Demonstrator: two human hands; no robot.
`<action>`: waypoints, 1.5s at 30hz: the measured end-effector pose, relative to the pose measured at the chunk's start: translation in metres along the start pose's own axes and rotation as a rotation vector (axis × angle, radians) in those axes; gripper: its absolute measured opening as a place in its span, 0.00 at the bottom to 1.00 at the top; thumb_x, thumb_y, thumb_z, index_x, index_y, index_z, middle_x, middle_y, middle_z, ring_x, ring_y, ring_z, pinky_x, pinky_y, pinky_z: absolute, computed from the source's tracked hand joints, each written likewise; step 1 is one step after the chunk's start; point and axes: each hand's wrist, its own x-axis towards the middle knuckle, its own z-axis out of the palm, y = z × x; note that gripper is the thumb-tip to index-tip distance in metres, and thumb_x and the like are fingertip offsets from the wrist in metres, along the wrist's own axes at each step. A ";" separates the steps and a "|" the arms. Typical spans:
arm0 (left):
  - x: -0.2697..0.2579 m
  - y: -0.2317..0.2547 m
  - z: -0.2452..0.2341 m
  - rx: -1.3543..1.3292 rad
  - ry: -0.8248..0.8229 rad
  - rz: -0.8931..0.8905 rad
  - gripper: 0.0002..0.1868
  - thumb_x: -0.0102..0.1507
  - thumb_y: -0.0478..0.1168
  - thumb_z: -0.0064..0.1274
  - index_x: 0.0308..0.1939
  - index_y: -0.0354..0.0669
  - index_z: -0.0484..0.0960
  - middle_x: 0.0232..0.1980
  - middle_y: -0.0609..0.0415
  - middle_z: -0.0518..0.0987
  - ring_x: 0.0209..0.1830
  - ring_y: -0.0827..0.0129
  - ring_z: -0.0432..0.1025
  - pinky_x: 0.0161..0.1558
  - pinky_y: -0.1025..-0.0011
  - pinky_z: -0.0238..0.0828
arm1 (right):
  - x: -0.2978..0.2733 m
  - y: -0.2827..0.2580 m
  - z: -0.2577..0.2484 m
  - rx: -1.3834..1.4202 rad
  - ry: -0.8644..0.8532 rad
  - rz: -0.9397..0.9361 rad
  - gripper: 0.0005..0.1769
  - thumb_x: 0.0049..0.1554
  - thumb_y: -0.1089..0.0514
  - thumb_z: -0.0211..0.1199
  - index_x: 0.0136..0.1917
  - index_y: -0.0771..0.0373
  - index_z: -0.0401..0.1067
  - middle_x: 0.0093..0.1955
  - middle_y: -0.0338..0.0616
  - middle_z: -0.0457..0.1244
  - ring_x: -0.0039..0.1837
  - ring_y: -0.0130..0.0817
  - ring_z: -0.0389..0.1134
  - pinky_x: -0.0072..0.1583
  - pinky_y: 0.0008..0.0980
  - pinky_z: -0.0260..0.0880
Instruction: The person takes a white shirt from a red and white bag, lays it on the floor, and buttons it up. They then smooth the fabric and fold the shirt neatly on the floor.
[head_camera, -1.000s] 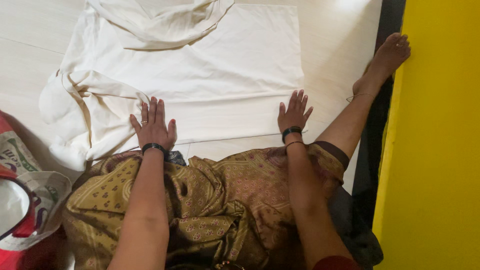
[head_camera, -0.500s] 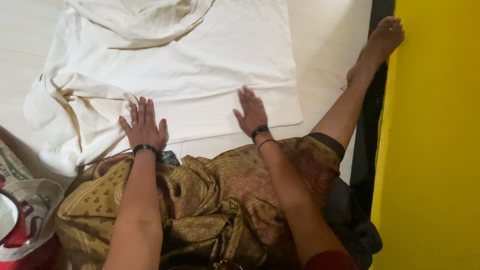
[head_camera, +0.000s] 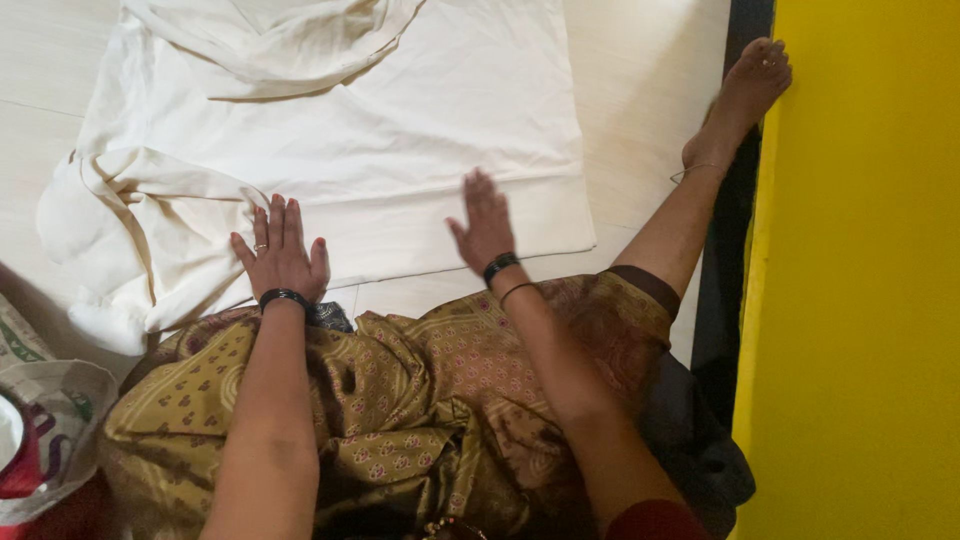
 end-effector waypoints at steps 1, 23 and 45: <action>0.000 -0.001 -0.001 -0.002 0.007 0.005 0.40 0.68 0.59 0.30 0.82 0.55 0.45 0.86 0.59 0.40 0.85 0.60 0.35 0.77 0.40 0.21 | -0.002 -0.017 0.000 0.037 -0.031 -0.130 0.45 0.67 0.32 0.33 0.85 0.60 0.28 0.87 0.49 0.25 0.86 0.44 0.26 0.80 0.52 0.29; -0.017 0.271 0.005 -0.050 -0.194 0.474 0.36 0.70 0.48 0.30 0.81 0.49 0.41 0.85 0.52 0.34 0.84 0.57 0.29 0.76 0.38 0.22 | -0.020 0.105 -0.004 0.192 0.227 0.245 0.41 0.66 0.39 0.46 0.84 0.59 0.41 0.87 0.47 0.36 0.86 0.43 0.35 0.80 0.49 0.35; 0.001 -0.003 -0.019 0.059 -0.058 -0.358 0.41 0.70 0.61 0.24 0.82 0.51 0.33 0.85 0.55 0.28 0.84 0.58 0.27 0.78 0.46 0.21 | -0.025 0.104 -0.005 0.172 0.260 0.208 0.41 0.66 0.41 0.48 0.84 0.61 0.42 0.87 0.49 0.37 0.86 0.44 0.37 0.81 0.48 0.36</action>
